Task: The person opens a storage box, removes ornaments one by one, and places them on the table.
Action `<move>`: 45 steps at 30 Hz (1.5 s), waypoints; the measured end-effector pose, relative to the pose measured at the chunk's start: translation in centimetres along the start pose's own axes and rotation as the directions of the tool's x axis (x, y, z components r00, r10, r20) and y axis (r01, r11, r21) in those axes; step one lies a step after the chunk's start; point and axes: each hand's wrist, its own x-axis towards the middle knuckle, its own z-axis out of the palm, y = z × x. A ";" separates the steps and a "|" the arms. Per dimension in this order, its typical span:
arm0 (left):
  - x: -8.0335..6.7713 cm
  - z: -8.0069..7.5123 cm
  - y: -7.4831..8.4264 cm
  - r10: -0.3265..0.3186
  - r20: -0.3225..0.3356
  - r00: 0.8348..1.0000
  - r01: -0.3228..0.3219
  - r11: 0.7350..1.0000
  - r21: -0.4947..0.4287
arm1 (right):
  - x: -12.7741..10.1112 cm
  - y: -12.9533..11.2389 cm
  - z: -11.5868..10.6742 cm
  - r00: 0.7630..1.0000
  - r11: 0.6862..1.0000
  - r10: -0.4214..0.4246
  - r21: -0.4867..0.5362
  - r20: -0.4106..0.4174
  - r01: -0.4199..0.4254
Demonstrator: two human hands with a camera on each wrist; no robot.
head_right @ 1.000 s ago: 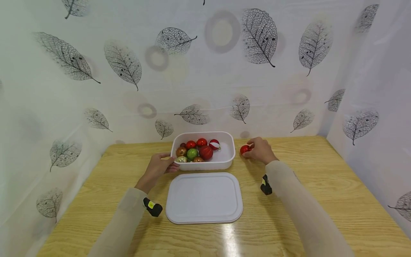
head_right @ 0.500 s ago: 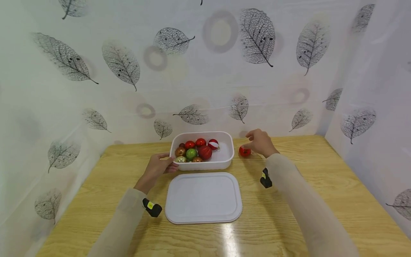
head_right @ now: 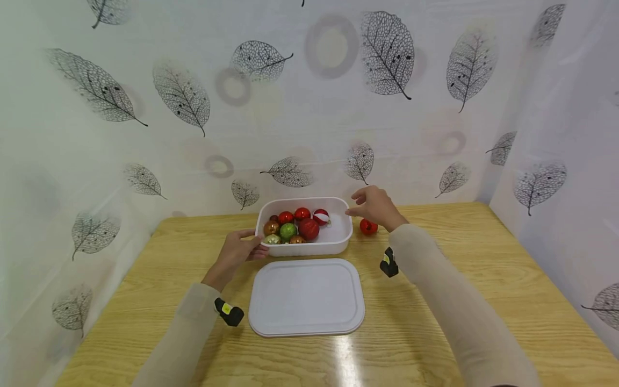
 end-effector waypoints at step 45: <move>0.2 0.1 -0.1 -0.024 -0.021 0.999 0.024 1.000 0.009 | 2.0 -4.0 9.1 0.992 0.991 -0.012 0.137 0.124 -0.006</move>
